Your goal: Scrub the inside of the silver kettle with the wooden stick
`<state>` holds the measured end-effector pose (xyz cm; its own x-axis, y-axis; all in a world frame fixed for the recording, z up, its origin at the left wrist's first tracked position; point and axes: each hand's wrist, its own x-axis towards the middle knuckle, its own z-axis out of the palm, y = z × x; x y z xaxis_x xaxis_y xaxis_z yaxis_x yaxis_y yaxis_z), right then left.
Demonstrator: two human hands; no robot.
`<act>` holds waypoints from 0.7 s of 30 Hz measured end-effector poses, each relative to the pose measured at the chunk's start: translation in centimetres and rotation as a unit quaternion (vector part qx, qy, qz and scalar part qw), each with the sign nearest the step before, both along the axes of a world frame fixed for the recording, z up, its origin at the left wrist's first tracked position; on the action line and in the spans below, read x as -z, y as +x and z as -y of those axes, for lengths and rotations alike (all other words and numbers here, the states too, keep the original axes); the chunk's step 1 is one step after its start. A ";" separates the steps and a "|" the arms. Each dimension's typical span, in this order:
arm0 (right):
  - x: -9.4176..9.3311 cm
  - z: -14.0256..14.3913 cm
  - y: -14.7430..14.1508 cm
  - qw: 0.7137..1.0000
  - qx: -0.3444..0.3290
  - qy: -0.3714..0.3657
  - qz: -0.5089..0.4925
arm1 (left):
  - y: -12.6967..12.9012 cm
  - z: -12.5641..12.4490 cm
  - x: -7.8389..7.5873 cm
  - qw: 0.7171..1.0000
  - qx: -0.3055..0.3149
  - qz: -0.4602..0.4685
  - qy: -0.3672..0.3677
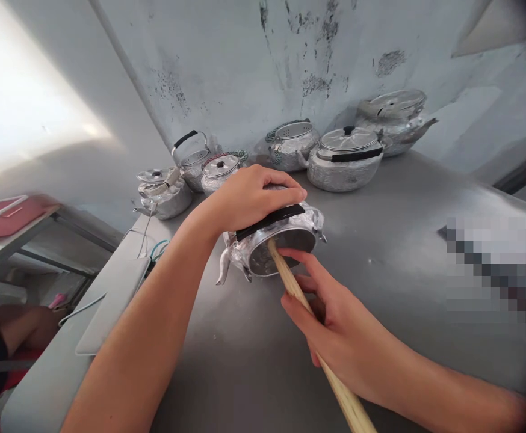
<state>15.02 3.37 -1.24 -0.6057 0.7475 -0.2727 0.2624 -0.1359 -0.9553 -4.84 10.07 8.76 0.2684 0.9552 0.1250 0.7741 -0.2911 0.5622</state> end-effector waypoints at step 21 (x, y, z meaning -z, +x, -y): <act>-0.7 -0.1 0.2 0.999 -0.024 0.033 0.029 | -0.6 -0.4 0.4 0.999 -0.015 0.037 -0.029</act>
